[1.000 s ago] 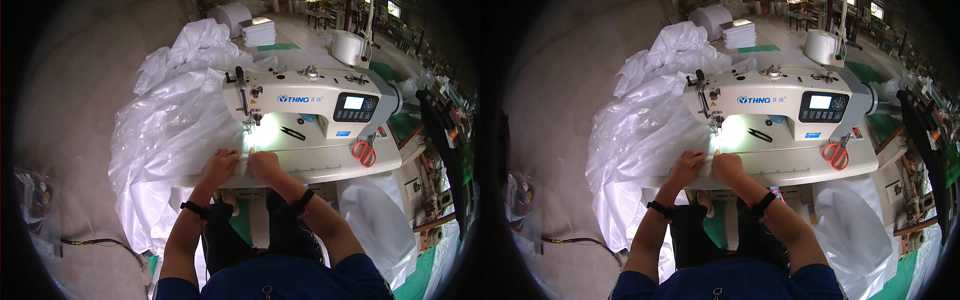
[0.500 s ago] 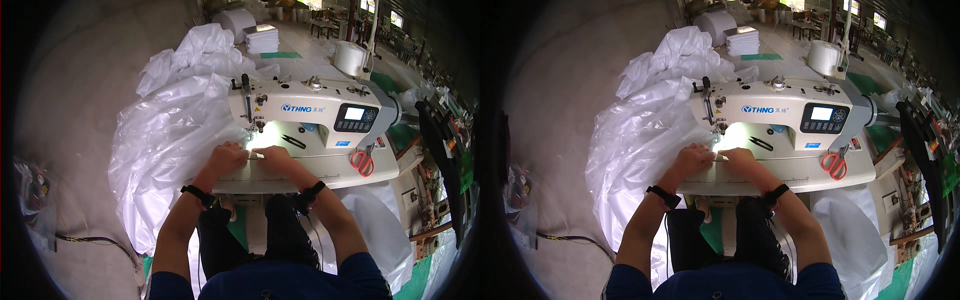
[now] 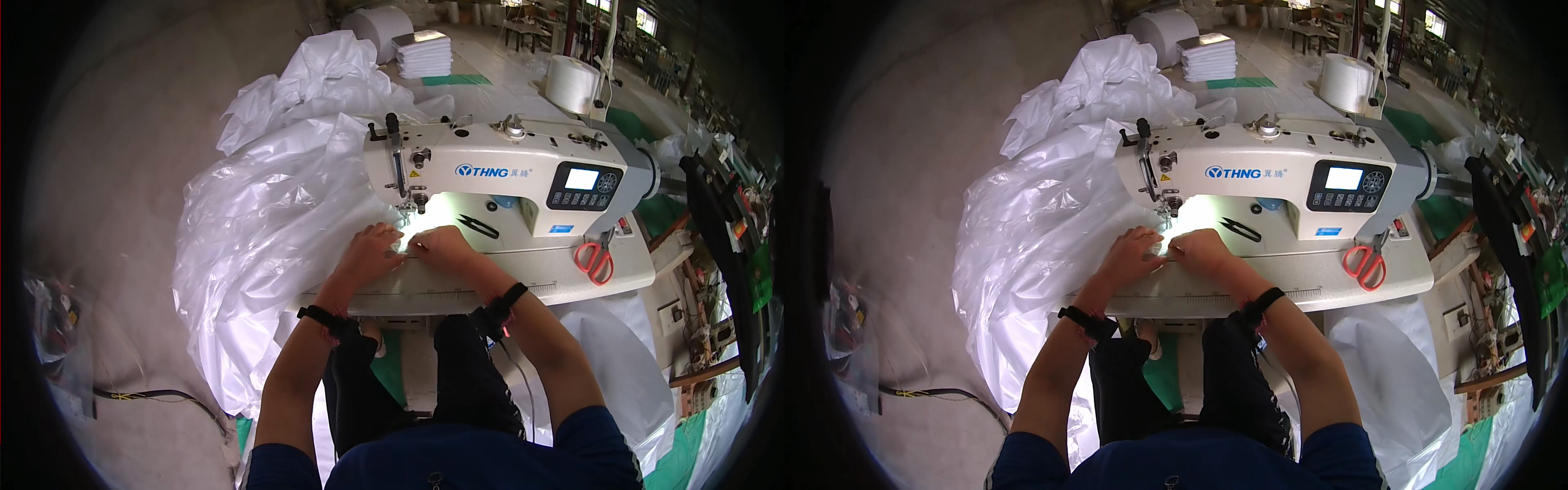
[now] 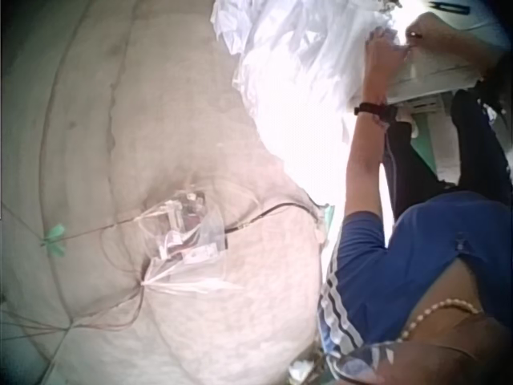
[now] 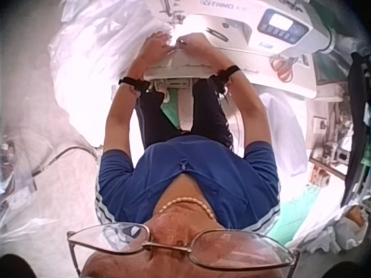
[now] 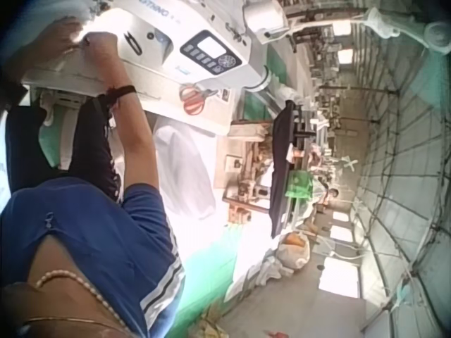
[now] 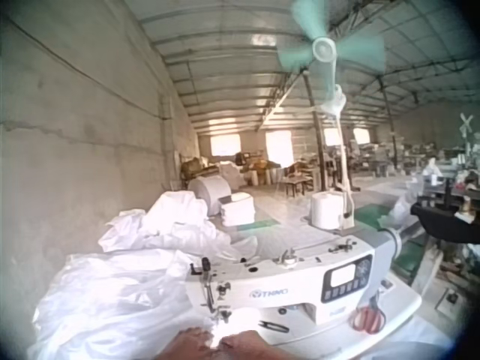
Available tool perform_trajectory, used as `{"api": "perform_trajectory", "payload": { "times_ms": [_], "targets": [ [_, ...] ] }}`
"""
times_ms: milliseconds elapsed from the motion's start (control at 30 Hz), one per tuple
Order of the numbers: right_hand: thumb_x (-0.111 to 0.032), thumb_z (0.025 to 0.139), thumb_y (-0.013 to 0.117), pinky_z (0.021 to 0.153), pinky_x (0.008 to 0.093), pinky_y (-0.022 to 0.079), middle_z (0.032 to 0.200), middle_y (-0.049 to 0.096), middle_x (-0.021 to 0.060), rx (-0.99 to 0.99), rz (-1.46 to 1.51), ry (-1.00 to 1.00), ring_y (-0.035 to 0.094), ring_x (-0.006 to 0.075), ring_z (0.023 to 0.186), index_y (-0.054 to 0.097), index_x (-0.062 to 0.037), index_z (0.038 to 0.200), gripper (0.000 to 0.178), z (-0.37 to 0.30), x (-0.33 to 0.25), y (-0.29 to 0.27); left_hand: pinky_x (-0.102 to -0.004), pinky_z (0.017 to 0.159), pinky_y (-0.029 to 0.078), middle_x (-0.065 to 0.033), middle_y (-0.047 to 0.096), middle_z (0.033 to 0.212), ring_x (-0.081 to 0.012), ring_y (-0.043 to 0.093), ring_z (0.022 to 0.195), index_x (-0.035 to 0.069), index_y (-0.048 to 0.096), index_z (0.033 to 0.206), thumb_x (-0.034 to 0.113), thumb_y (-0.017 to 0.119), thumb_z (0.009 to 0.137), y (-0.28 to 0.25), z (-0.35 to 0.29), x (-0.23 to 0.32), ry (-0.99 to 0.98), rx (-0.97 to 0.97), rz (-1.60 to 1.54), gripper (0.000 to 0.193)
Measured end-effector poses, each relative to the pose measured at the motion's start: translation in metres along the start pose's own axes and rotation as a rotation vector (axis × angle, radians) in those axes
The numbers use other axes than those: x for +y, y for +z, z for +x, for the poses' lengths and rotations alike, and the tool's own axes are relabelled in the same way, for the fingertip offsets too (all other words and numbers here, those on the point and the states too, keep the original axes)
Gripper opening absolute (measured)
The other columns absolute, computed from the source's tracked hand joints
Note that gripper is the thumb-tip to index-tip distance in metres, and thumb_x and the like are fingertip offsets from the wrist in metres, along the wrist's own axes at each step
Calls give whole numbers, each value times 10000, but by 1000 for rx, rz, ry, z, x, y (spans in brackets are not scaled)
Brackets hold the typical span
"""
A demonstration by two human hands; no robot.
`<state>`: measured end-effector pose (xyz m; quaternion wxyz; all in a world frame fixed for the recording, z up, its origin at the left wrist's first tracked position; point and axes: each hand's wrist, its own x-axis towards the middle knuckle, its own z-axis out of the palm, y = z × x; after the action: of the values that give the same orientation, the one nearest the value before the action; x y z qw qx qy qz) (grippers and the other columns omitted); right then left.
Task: Sewing together large sheets of white plastic using an industrial sewing machine.
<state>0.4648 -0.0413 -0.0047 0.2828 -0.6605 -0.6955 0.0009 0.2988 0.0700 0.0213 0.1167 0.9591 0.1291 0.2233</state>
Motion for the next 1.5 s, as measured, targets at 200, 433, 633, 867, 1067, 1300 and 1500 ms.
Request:
{"api": "perform_trajectory", "payload": {
  "times_ms": [200,433,633,867,1067,1300,1500],
  "targets": [
    [-172,837,523,506,281,463,661,619,81,-158,448,385,583,132,533,649,-36,937,211,25,18,-4,-362,864,413,-50,585,1035,-250,537,987,95,632,999,227,609,785,-1,10,7,-5,-96,30,253],
    [-145,847,534,447,245,450,654,598,48,-177,972,544,558,114,470,624,15,941,206,19,8,-5,-355,749,443,-119,612,853,-294,569,871,43,656,799,232,613,778,13,22,-22,-245,-26,-309,195],
    [-155,824,576,404,276,435,566,576,60,-79,676,558,549,137,429,630,13,774,183,33,3,6,-359,730,444,-109,610,882,-291,568,875,81,657,827,285,592,786,9,44,-24,-288,-348,-104,217],
    [-95,785,598,379,312,414,556,586,112,-111,871,929,530,169,422,602,35,640,195,47,2,-10,-380,795,456,-128,570,1062,-333,535,982,31,597,933,35,515,748,27,14,29,-137,106,166,202],
    [-148,826,560,364,285,392,559,579,71,26,811,914,514,142,414,609,14,758,182,37,7,0,-374,876,441,-136,572,1089,-327,534,997,19,595,1017,-45,480,751,41,4,-3,-10,146,-56,296],
    [-151,812,499,534,368,480,797,632,90,95,-292,141,626,238,651,627,-140,1047,269,-3,-6,17,-369,901,430,-119,582,1107,-310,524,1034,35,602,1049,-1,484,774,34,0,-9,-22,90,-56,302],
    [-158,740,521,585,375,498,764,632,78,117,-316,194,637,246,684,667,-133,745,148,-1,-10,13,-372,913,425,-130,579,1122,-313,519,1051,24,600,1062,-3,468,777,34,7,-10,-51,100,-48,316]
  ]
}}
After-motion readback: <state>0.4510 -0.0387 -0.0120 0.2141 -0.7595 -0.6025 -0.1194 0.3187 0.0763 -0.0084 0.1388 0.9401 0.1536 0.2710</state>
